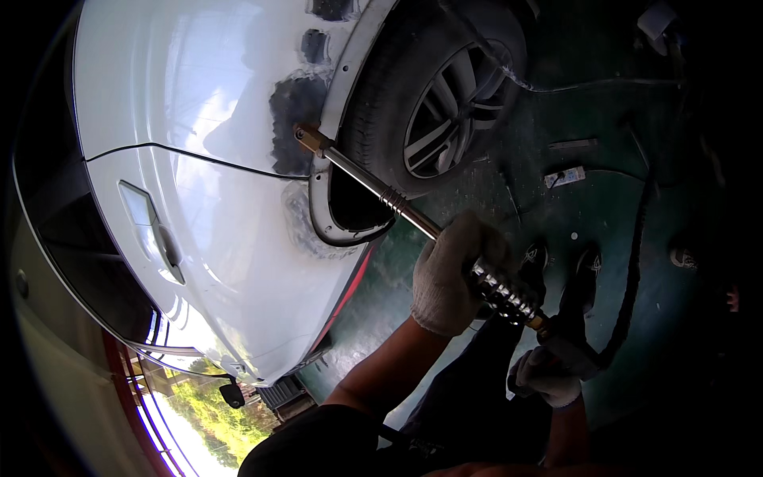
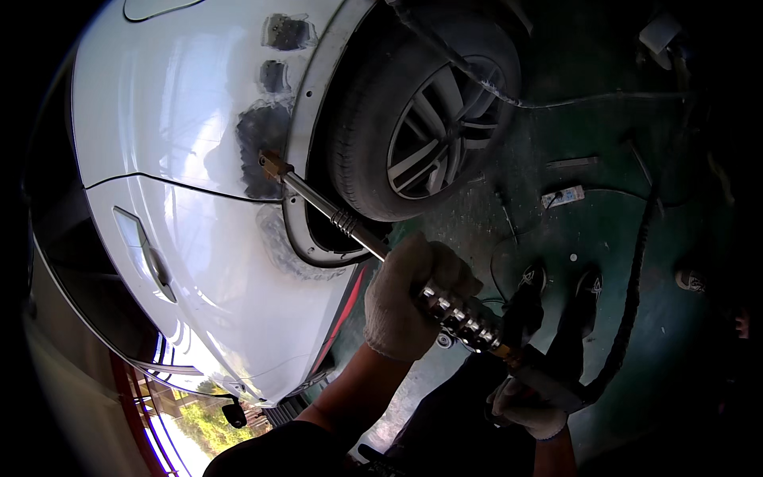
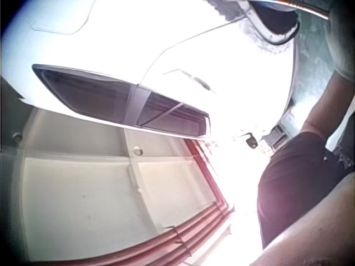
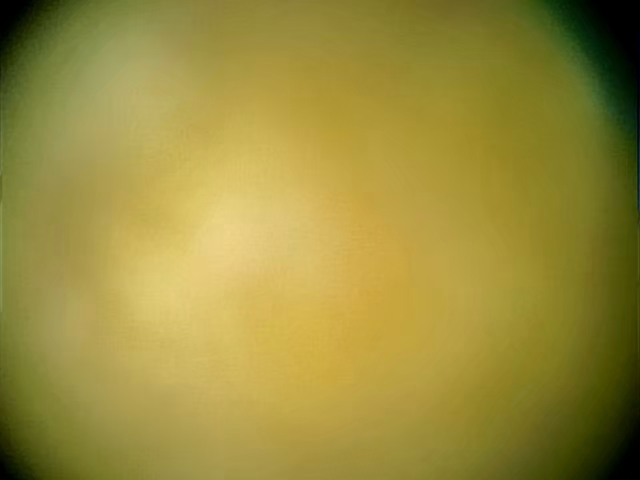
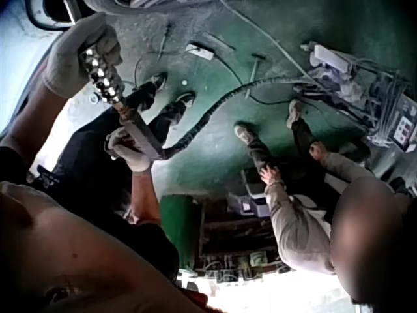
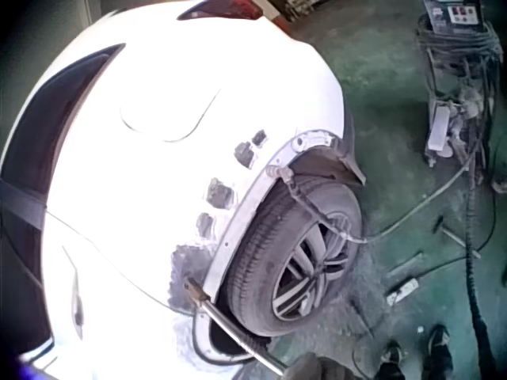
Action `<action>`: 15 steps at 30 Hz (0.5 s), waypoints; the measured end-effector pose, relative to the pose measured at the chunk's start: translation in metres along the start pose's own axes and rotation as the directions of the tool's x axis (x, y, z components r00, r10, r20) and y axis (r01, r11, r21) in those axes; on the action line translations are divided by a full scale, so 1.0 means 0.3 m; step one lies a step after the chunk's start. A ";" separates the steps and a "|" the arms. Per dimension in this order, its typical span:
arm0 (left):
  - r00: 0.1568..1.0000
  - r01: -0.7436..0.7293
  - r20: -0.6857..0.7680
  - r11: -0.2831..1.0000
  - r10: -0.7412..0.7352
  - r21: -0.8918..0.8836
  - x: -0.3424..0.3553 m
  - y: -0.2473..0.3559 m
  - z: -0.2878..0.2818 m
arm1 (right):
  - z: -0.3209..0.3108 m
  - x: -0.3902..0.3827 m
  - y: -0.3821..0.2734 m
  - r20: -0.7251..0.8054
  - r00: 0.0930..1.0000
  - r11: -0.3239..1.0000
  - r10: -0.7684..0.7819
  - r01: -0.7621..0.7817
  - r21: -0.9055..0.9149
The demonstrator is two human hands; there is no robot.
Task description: The person uses a spot welder to attach a puller stud to the rear bumper of a white car. They then use a hammer to tap the stud and the surrounding area. The person repeatedly uses the spot welder to heat and pull the stud, attempting to remove a dent from the bumper.
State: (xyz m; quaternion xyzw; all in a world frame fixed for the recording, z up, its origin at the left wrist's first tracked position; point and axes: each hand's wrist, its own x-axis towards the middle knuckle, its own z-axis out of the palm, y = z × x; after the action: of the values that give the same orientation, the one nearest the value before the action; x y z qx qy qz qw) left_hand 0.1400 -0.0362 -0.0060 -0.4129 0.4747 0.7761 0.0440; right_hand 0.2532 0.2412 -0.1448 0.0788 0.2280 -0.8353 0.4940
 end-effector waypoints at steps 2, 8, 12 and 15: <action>0.998 -0.053 0.024 0.997 0.051 0.055 0.003 -0.001 -0.009 | 0.016 0.002 0.006 -0.004 1.000 1.000 -0.019 0.019 -0.007; 0.984 -0.178 0.015 0.971 0.177 0.158 -0.012 0.022 0.012 | 0.063 0.009 -0.001 -0.020 0.999 0.999 -0.032 0.031 -0.025; 0.985 -0.168 0.062 0.980 0.162 0.108 -0.004 0.018 -0.007 | 0.063 0.005 0.009 -0.028 0.999 0.999 -0.042 0.042 -0.010; 0.991 -0.123 0.040 0.992 0.124 -0.036 -0.008 0.021 0.014 | 0.038 -0.003 0.040 0.031 0.992 0.990 -0.119 0.121 -0.075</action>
State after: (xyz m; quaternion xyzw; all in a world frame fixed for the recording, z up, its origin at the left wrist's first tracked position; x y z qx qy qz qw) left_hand 0.1361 -0.0356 0.0008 -0.3670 0.4854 0.7936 -0.0012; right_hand 0.2649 0.2318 -0.1380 0.0346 0.2577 -0.8551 0.4485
